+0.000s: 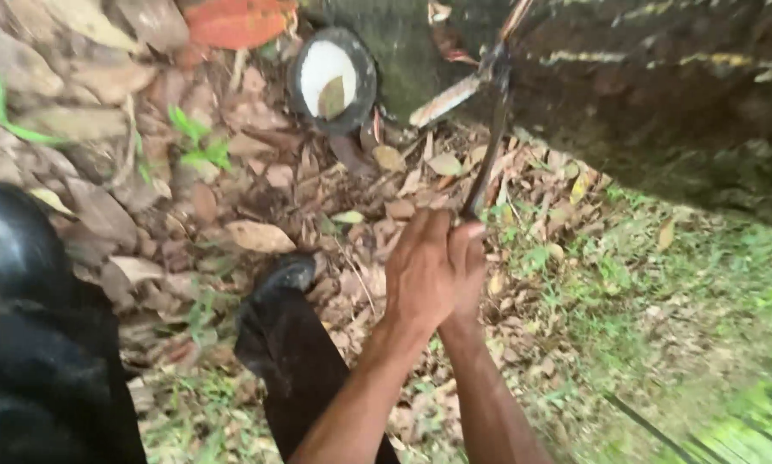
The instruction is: The recorder is harvesting latex from a rubber tree by scoring the bark and collecting the white sap in a cup.
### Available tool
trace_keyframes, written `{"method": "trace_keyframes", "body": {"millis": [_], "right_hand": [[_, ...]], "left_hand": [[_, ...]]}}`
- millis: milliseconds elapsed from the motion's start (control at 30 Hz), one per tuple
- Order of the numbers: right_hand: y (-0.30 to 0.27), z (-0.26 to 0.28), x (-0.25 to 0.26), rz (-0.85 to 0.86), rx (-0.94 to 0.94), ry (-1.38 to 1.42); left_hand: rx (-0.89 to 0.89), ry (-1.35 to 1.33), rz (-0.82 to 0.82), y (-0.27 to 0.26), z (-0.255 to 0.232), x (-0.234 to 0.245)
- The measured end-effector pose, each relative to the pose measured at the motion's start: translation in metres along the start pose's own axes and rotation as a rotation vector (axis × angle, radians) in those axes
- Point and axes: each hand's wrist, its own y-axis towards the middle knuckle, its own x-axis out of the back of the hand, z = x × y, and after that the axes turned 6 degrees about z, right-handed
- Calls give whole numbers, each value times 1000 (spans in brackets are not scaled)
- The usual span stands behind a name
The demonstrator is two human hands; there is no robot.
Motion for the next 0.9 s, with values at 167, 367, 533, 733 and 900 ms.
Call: {"method": "trace_keyframes", "body": {"millis": [167,367,533,733,900], "right_hand": [[-26,-27,2,44,-30,22],[-38,30,48,39,-53,98],[-47,37,55,77,-160,428],[-25,10,46,89,-83,599],[-17,-11,47,118,39,677]], "left_hand": [[28,-102,124,12,4,-7],[107,-122,75,-20,3,-24],[180,-107,100,-32,5,-30],[114,-134,9,-20,7,-41],[67,-114,-12,-9,4,-54]]}}
